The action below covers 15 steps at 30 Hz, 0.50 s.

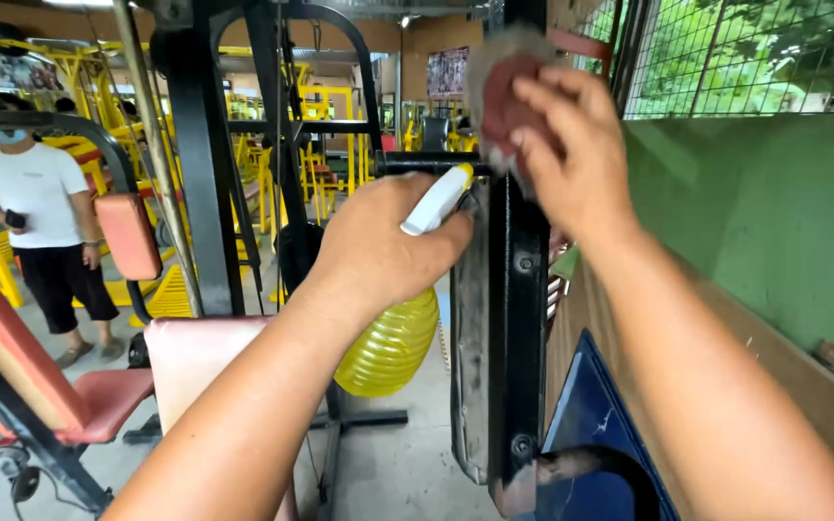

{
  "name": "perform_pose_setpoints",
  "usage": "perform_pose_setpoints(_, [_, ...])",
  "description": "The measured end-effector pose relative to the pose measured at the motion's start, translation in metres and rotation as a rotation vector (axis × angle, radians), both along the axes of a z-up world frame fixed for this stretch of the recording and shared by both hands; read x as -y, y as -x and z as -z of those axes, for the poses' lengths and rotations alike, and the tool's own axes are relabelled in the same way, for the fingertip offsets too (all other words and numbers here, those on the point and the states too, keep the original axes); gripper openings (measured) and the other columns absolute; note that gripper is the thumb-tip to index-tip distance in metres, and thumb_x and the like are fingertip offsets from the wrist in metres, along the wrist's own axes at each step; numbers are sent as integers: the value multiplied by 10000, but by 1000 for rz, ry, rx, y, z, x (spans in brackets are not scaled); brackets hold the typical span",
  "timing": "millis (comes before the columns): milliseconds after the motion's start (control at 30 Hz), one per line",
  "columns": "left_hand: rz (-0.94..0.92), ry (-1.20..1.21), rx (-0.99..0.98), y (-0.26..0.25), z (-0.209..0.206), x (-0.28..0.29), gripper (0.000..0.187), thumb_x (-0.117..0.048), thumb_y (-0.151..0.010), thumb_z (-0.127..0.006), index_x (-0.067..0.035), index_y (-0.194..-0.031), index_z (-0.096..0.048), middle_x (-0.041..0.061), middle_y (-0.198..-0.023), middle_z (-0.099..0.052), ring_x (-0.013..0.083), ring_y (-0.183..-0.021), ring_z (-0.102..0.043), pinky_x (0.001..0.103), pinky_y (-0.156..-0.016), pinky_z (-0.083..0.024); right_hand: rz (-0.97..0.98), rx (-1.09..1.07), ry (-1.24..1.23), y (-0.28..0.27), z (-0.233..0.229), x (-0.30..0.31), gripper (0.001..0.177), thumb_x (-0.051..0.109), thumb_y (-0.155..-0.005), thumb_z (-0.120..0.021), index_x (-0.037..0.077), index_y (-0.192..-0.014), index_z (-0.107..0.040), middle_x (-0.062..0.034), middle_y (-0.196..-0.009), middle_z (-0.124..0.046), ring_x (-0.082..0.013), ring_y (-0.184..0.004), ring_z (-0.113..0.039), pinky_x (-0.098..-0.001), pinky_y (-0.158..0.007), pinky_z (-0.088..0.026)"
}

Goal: Cleaning and wiping down gym machinery and benches with a spray bottle and cloth.

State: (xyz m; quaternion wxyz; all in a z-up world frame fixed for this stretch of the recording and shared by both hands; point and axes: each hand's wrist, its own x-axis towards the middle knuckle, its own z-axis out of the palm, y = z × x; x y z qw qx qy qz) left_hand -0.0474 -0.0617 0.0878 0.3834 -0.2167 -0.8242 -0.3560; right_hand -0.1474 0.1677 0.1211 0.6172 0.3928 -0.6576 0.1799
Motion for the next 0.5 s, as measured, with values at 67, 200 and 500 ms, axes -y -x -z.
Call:
perform_pose_setpoints(67, [-4, 58, -22, -2, -8, 2, 346, -424, -803, -678, -121, -944, -766, 179, -886, -747, 395, -904, -706, 481, -801, -547, 49, -64, -16, 25, -37, -1, 442, 32, -975, -765, 65, -1407, -676, -178, -1437, -552, -371, -1363, -564, -440, -1160, -487])
perform_pose_setpoints(200, [-41, 74, -46, -5, -36, 7, 347, -435, -787, -687, -117, -915, -743, 173, -874, -741, 393, -893, -704, 487, -811, -546, 216, 61, 108, 68, -148, 18, 294, 250, -1012, -715, 28, -1205, -712, -213, -1096, -688, -365, -1026, -673, -456, -900, -537])
perform_pose_setpoints(500, [6, 88, -102, -3, -19, 16, 314, -421, -811, -659, -124, -878, -731, 162, -875, -739, 398, -900, -696, 514, -801, -531, 358, -111, -99, -9, -24, 23, 289, 132, -1051, -697, -1, -1306, -681, -226, -1374, -573, -425, -1265, -555, -493, -1063, -480])
